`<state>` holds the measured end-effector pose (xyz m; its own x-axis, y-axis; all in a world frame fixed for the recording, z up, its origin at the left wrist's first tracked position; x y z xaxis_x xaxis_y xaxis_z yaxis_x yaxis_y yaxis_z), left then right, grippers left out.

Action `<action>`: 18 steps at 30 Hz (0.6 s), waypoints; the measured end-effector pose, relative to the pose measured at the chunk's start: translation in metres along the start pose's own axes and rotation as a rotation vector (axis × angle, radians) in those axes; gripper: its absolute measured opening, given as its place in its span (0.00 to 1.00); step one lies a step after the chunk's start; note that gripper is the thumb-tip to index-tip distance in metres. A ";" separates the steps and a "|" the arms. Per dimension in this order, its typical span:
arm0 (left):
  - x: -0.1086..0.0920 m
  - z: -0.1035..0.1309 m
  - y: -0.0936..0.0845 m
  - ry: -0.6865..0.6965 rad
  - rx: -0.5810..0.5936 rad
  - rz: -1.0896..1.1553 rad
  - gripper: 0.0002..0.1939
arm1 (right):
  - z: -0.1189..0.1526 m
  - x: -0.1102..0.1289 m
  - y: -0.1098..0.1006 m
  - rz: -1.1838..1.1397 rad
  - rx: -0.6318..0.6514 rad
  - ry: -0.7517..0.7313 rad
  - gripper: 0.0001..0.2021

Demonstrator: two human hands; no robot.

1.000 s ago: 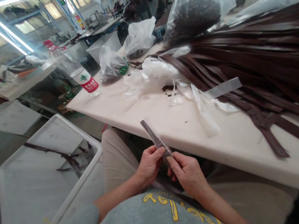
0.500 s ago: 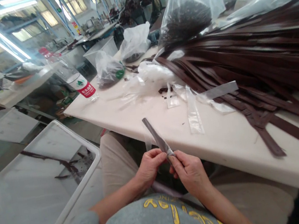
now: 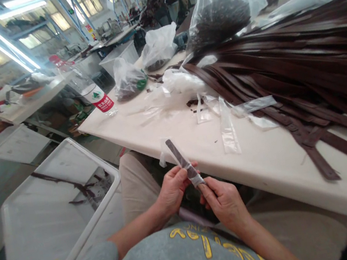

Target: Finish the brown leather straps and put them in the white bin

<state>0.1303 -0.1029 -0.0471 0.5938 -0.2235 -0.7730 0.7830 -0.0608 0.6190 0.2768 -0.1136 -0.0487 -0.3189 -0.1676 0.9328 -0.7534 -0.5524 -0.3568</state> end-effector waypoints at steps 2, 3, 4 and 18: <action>-0.017 -0.009 -0.006 0.120 -0.078 0.073 0.23 | 0.002 -0.004 0.000 0.010 0.029 0.024 0.21; -0.024 -0.014 -0.009 0.150 -0.106 0.095 0.23 | 0.002 -0.006 0.001 0.009 0.037 0.030 0.21; -0.028 -0.017 -0.010 0.149 -0.116 0.098 0.22 | 0.003 -0.007 0.002 0.007 0.042 0.034 0.21; -0.031 -0.014 -0.007 0.119 -0.103 0.055 0.19 | 0.007 -0.008 0.004 0.039 0.033 0.045 0.21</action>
<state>0.1091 -0.0821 -0.0299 0.6495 -0.1062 -0.7529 0.7597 0.0497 0.6484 0.2801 -0.1201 -0.0574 -0.3739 -0.1528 0.9148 -0.7206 -0.5731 -0.3902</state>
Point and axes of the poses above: each hand's wrist, its own z-axis away from the middle knuckle, its own y-axis out of the palm, x = y × z, the point moved 4 cm from there along -z, towards the middle knuckle, and after that the axes turned 15 degrees about x, right-handed, at the moved point
